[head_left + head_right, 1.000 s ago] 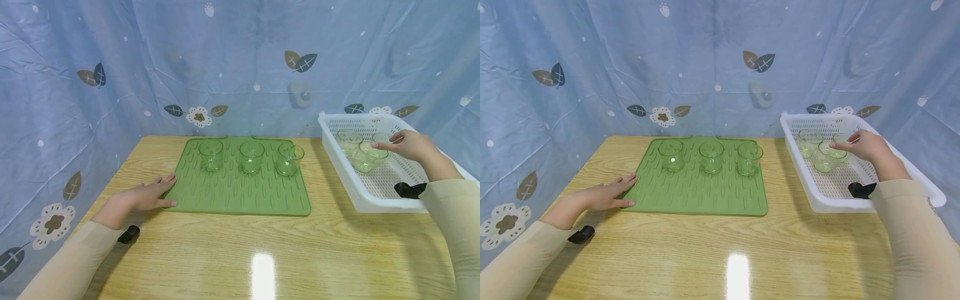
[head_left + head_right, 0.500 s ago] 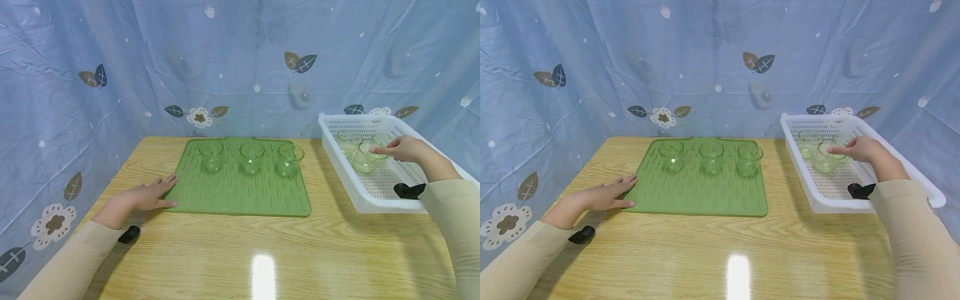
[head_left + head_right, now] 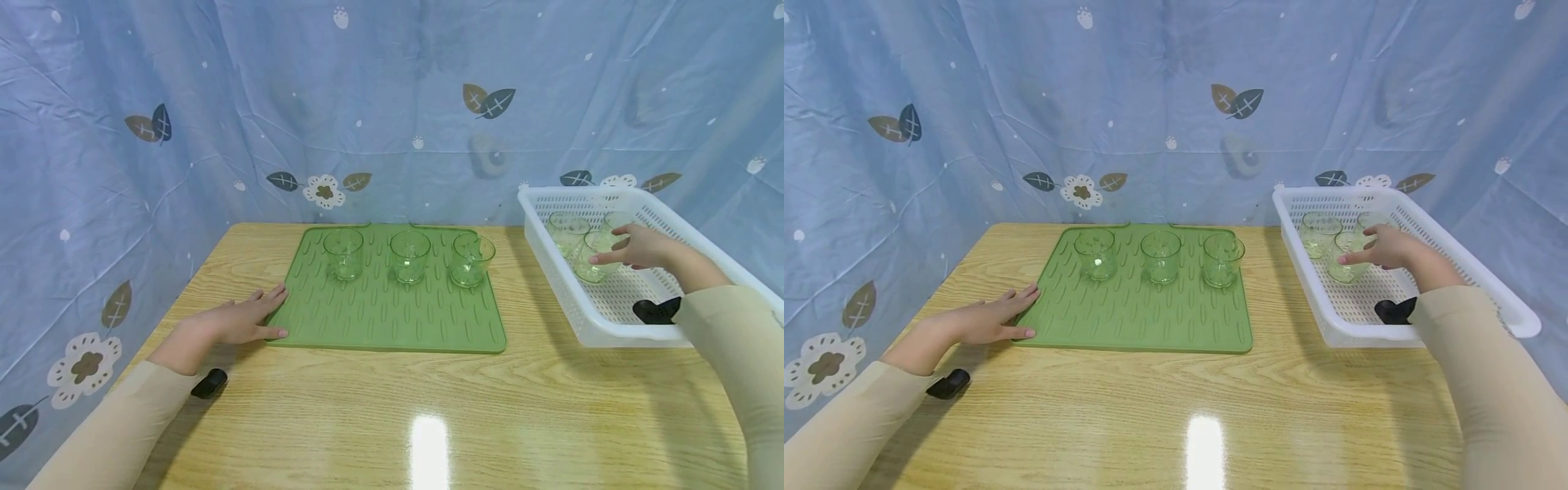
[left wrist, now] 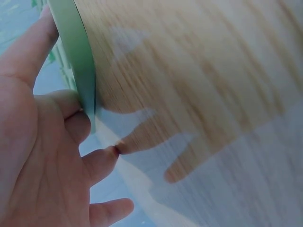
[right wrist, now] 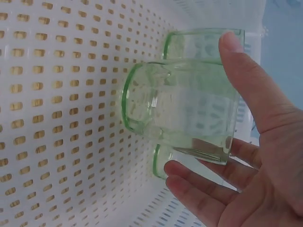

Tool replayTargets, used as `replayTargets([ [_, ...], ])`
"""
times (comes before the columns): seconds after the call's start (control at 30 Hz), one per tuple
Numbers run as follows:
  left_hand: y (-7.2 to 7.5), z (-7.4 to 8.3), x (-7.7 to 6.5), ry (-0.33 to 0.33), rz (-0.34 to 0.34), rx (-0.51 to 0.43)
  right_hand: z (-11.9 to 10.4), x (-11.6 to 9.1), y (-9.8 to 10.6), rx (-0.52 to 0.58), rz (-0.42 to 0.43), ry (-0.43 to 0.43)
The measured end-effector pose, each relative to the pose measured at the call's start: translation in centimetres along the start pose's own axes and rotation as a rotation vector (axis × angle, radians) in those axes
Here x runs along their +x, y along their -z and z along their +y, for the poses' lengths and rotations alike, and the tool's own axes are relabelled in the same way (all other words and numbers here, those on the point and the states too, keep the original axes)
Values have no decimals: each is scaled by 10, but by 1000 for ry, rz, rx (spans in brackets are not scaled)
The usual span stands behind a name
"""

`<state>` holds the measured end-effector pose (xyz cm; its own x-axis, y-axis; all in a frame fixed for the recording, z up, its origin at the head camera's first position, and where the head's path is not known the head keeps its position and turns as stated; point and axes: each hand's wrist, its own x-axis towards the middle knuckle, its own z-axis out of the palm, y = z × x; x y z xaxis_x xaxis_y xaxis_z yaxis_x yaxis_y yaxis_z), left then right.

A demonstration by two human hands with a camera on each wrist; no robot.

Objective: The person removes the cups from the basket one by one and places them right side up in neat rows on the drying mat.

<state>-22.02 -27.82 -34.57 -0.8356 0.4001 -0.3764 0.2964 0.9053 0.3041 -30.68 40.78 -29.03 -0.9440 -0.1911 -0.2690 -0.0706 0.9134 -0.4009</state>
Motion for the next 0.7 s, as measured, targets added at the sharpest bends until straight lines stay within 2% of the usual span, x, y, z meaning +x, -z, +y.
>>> replayTargets([
  [0.4, 1, 0, 0, 7, -14, -45, 1, 4, -6, 45, 4, -2],
  [0.7, 0, 0, -1, -3, -2, -36, -3, -2, -4, 62, -56, -3],
])
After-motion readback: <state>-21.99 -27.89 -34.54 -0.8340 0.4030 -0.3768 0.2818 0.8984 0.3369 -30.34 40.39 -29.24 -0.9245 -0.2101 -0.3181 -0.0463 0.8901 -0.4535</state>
